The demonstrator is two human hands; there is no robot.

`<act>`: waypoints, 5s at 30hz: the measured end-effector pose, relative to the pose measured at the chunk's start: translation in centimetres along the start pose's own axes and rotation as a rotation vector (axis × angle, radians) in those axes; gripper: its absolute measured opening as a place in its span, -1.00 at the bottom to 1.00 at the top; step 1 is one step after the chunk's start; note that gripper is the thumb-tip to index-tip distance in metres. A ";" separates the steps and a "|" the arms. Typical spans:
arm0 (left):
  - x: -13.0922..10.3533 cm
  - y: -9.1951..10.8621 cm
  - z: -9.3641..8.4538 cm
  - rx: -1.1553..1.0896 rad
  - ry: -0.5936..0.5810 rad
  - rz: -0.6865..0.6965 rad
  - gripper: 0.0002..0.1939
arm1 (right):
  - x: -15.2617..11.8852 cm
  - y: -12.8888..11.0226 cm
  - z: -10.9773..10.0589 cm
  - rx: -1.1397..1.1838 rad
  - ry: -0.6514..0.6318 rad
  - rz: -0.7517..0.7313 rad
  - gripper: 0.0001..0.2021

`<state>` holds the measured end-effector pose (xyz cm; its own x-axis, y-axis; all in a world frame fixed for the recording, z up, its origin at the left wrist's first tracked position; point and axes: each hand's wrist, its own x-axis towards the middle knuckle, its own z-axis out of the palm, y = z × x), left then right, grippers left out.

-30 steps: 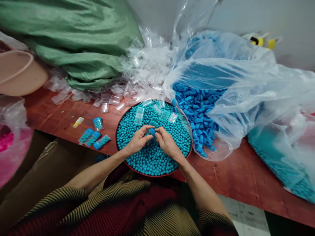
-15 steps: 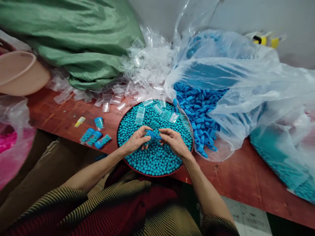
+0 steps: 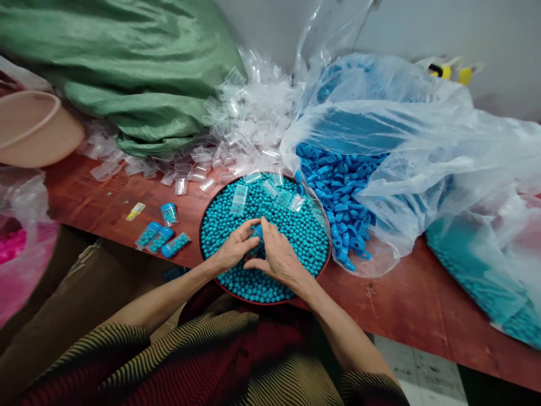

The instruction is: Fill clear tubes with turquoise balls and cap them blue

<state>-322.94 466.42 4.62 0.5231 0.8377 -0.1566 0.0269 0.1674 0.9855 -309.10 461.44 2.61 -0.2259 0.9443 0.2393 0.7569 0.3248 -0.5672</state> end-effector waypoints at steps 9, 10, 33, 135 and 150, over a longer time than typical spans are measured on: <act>-0.4 -0.2 0.5 0.083 0.062 -0.037 -0.79 | 0.3 -1.0 0.4 -0.172 -0.013 0.036 -0.14; -0.6 -0.2 0.6 0.092 0.076 -0.043 -0.80 | 0.3 -1.1 0.5 -0.167 -0.020 0.035 -0.13; -0.4 1.5 -4.5 1.073 0.310 0.153 -0.66 | 6.3 7.7 -7.2 -0.256 0.217 0.454 -0.70; 1.3 1.5 0.4 0.073 0.052 -0.026 -0.54 | 1.8 0.3 -2.2 0.161 -0.001 0.032 -0.19; 0.6 2.2 1.3 0.123 0.125 -0.035 -0.85 | 2.0 -1.0 -0.1 -0.090 0.092 0.051 -0.24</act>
<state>-321.42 466.63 6.73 0.4104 0.8919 -0.1901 0.1516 0.1388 0.9786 -310.27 462.96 3.71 -0.1318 0.9491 0.2860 0.8186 0.2670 -0.5086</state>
